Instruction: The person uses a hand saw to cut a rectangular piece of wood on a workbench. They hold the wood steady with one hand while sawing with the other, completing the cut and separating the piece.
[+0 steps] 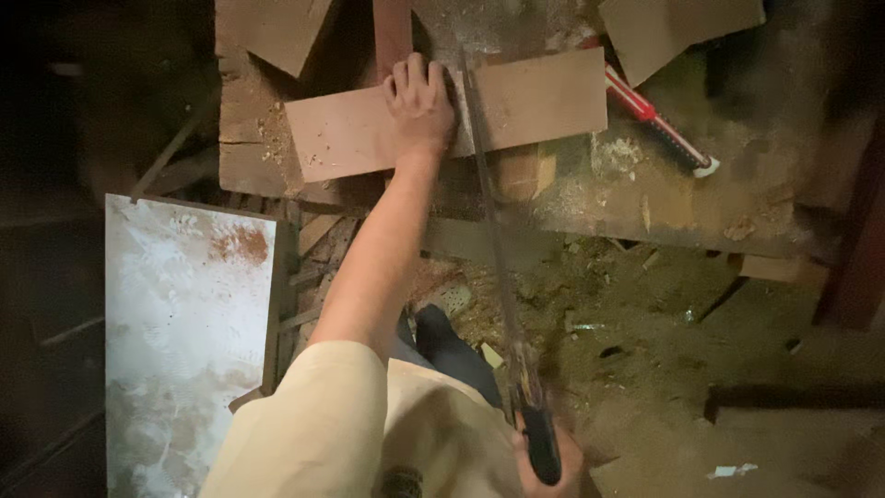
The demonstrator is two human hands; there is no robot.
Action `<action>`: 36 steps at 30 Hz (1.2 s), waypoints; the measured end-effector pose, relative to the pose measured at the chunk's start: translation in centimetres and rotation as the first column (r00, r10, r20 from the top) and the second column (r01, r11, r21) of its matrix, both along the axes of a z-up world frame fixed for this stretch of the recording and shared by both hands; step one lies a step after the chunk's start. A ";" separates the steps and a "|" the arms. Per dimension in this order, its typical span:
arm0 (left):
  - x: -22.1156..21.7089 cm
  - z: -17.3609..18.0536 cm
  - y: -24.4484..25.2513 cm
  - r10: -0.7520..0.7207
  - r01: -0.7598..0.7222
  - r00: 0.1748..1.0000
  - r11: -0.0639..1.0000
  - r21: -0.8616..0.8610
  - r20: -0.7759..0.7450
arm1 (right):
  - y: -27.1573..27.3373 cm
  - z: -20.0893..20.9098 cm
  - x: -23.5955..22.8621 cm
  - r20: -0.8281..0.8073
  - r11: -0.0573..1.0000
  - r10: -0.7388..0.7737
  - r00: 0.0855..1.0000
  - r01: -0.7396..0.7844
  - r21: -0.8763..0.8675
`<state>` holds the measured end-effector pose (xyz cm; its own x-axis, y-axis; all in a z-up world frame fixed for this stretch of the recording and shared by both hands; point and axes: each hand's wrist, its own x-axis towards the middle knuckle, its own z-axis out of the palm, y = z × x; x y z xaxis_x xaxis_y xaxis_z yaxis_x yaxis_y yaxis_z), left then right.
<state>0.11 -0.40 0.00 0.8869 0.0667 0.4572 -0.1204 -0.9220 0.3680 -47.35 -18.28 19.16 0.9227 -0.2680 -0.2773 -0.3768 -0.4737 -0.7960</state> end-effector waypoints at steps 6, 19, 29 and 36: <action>0.1 -0.2 0.6 -0.018 0.023 0.998 0.996 0.081 -0.063 | 1.4 -2.8 11.5 0.349 0.966 0.247 0.904 -0.256 -0.019; 0.1 -1.2 -0.3 0.025 -0.026 0.999 0.999 0.022 0.047 | -0.2 -1.1 4.8 0.036 0.986 0.098 0.995 -0.102 0.134; -0.1 -1.6 0.0 -0.010 0.007 1.000 0.993 0.119 0.026 | 1.6 -3.5 16.6 0.229 0.984 0.170 0.958 -0.179 0.019; 1.1 -3.0 -0.2 0.068 -0.095 0.979 0.986 0.137 0.192 | 2.8 -5.9 15.9 0.329 0.981 0.190 0.925 -0.195 -0.020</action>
